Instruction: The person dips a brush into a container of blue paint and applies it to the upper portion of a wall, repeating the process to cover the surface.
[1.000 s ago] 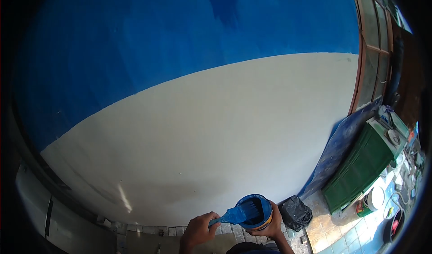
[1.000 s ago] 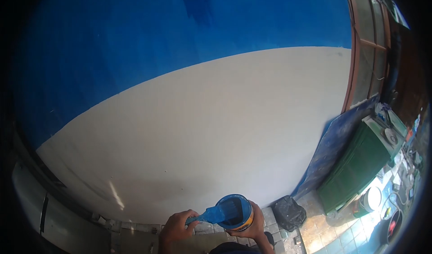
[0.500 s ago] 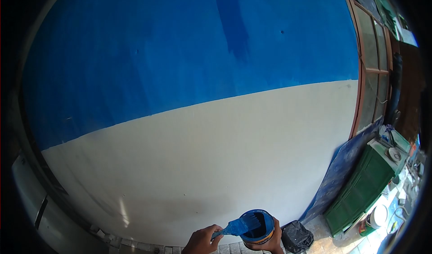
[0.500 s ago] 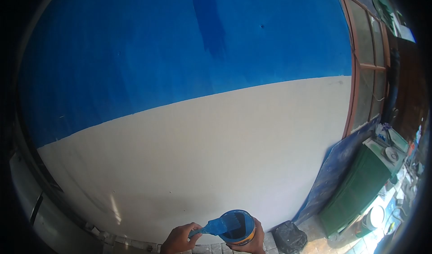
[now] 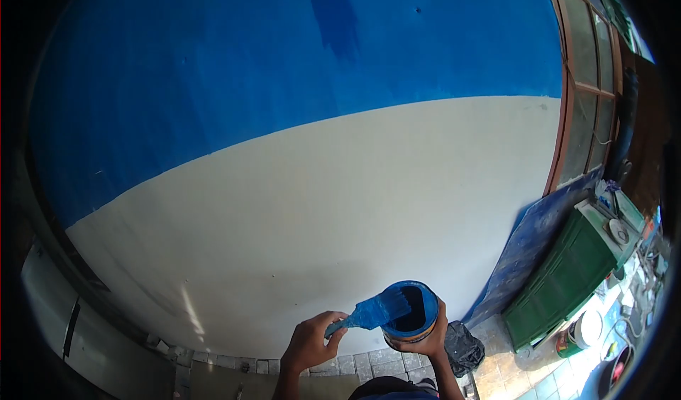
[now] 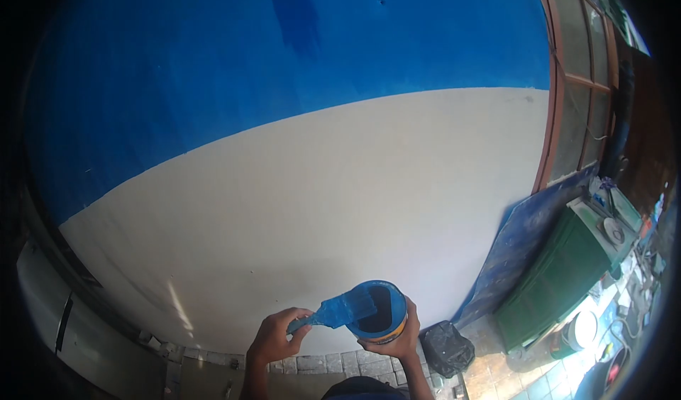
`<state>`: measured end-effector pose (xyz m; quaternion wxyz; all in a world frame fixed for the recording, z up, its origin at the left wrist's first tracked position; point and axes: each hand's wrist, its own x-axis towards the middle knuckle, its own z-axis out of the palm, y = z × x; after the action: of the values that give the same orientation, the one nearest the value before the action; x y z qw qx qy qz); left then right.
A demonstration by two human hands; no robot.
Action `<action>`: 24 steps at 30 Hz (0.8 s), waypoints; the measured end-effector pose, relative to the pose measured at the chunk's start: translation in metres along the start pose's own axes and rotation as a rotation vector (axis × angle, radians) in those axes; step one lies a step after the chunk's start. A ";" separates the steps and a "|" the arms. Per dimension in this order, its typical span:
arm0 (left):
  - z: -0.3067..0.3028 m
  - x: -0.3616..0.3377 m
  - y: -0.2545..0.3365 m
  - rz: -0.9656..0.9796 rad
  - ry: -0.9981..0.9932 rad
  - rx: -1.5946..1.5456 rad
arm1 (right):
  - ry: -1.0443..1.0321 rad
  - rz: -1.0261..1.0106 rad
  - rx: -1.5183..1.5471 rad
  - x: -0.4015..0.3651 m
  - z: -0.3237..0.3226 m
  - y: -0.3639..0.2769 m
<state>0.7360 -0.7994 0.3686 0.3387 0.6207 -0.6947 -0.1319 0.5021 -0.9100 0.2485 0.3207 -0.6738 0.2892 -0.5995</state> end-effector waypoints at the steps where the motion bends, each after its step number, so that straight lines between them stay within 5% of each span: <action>1: -0.001 0.004 0.006 -0.017 -0.026 -0.001 | -0.007 -0.006 0.000 0.004 -0.003 -0.003; 11: 0.025 0.017 0.039 0.012 -0.023 0.056 | -0.025 0.030 0.109 0.022 -0.042 0.005; 16: 0.023 0.036 0.052 0.056 0.148 0.020 | -0.038 -0.004 0.064 0.032 -0.062 0.011; 20: 0.007 0.062 0.064 0.057 0.278 0.011 | -0.028 -0.017 0.336 0.046 -0.071 0.010; 24: -0.041 0.112 0.125 0.119 0.486 0.126 | -0.062 0.067 0.402 0.047 -0.086 0.020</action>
<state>0.6656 -0.8720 0.5091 0.4638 0.6120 -0.6350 0.0850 0.4220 -0.9660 0.2685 0.4771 -0.6043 0.1761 -0.6133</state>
